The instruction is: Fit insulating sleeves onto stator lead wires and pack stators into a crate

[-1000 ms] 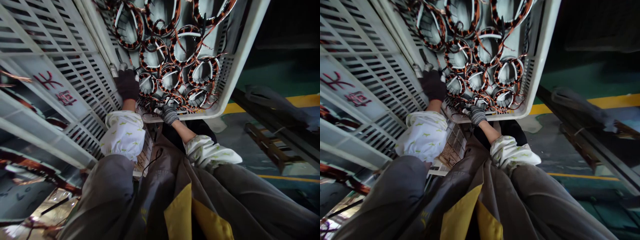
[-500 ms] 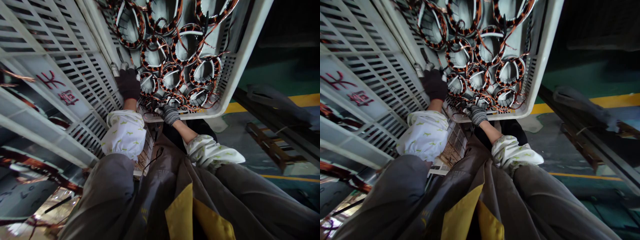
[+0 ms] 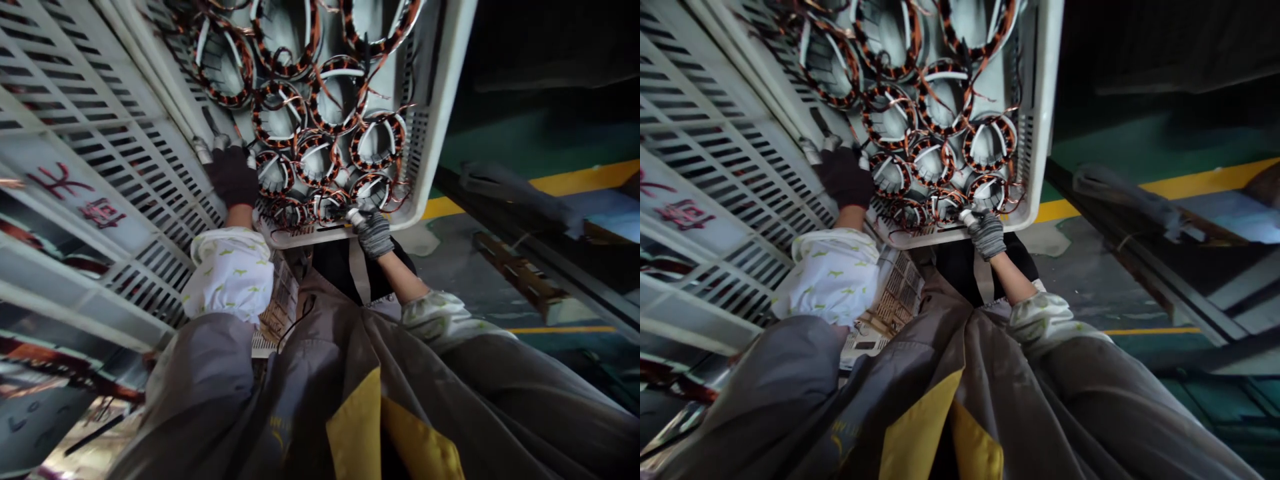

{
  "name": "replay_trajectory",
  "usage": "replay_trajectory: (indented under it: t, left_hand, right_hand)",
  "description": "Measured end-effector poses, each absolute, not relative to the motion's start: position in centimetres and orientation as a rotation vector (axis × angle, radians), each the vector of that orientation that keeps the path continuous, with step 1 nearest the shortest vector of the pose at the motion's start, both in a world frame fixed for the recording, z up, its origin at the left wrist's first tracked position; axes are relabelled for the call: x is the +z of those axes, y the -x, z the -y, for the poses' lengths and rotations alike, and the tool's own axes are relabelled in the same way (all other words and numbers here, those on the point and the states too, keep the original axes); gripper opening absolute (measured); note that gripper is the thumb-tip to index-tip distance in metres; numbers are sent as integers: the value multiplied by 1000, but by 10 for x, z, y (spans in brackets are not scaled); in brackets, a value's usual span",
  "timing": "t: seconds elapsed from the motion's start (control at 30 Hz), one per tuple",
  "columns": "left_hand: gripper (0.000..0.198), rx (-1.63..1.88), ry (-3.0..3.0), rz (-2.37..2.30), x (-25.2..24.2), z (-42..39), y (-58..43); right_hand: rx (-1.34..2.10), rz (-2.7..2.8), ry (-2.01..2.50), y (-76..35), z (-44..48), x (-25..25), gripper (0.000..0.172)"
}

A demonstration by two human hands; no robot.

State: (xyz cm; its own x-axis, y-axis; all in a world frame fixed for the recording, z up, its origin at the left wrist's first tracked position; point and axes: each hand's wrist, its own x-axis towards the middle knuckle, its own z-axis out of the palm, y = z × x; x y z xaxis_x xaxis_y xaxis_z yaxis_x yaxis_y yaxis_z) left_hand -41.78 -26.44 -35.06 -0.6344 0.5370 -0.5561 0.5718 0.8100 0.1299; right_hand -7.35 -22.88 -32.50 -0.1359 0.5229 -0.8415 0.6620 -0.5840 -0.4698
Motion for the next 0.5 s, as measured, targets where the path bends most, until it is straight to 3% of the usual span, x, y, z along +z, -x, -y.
replay_trajectory:
  t: [0.27,0.5]
  left_hand:
    - [63,-120,-765,-2428,-344,257,419]
    - [56,-124,-798,-2401,-344,259,418]
  right_hand:
    - [-1636,-1561,-1552,93,229,-341,35]
    - [-1513,-1610,-1598,94,231,-342,34]
